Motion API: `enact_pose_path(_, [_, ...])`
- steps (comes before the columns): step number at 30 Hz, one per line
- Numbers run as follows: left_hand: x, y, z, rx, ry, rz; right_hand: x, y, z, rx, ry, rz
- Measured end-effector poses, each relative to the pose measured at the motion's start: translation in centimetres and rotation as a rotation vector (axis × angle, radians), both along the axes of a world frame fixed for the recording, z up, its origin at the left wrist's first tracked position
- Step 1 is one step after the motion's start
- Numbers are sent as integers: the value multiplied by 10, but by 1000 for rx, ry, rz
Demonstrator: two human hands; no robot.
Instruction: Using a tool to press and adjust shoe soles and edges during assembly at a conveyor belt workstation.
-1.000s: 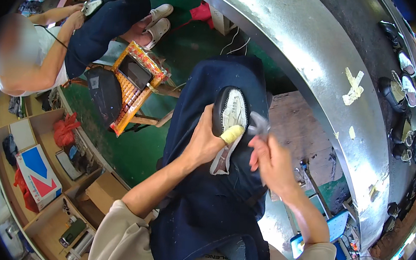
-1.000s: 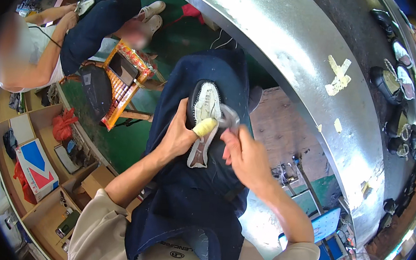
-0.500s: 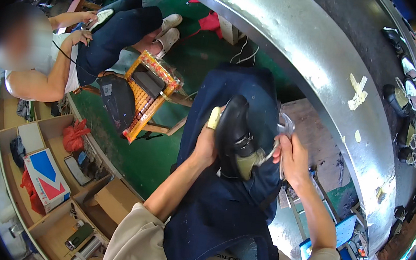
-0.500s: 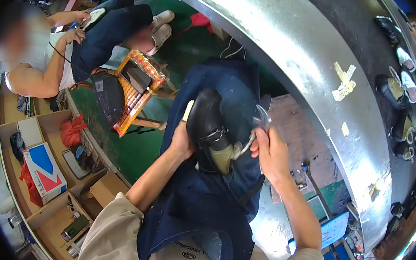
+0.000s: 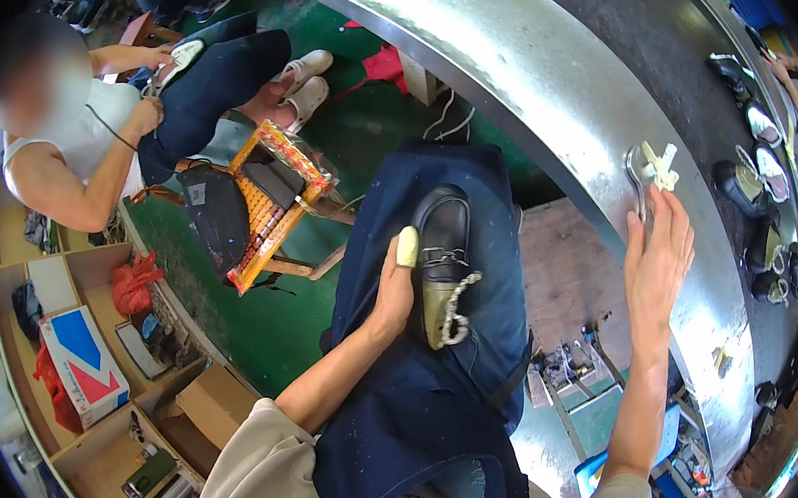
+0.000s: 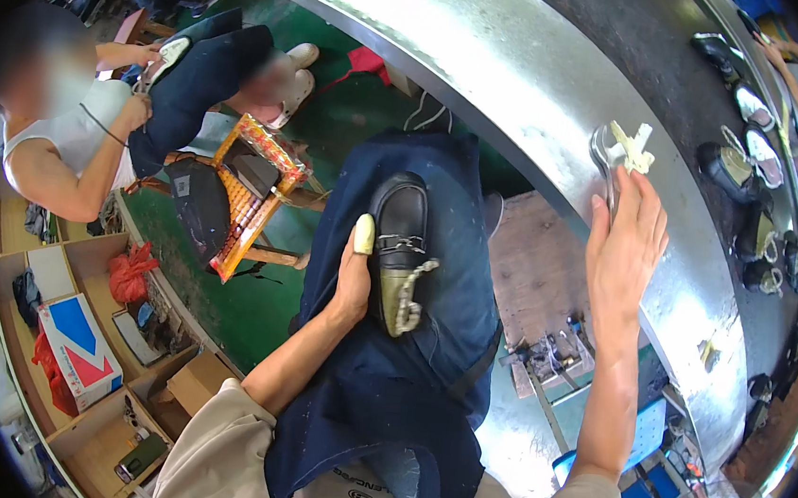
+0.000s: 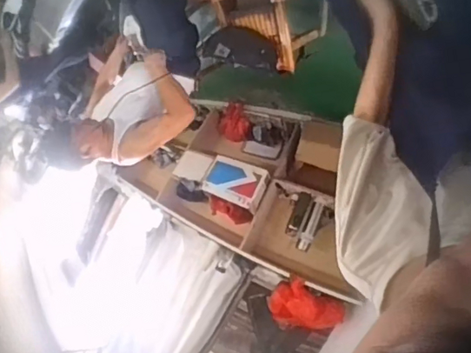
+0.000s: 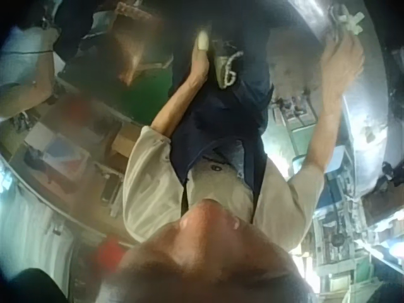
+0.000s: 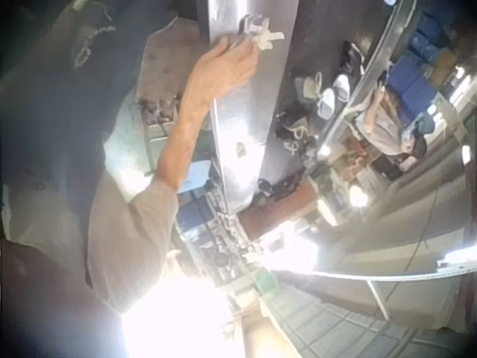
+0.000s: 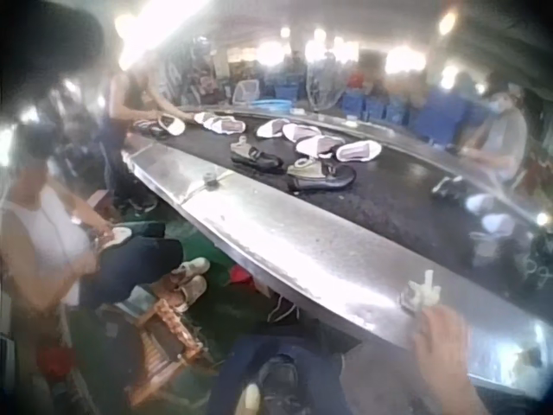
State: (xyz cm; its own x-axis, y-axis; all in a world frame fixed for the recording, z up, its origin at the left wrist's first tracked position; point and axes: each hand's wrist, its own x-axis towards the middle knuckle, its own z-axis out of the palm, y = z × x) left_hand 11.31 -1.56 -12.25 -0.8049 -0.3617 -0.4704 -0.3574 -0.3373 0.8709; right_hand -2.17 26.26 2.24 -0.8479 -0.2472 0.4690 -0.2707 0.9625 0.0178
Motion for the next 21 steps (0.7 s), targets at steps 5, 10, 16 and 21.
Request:
enact_pose_path(5, [8, -8, 6, 367, 45, 24, 42, -67, -8, -898, -727, 226])
enact_pose_path(10, [10, 13, 21, 43, 234, -90, 50, -118, -52, -1054, -990, 387])
enact_pose_path(16, [18, 19, 25, 10, 123, -102, 49, -126, -60, -998, -910, 150])
enact_pose_path(21, [-19, 12, 103, 344, -256, -206, 34, -111, -80, -1060, -879, 118])
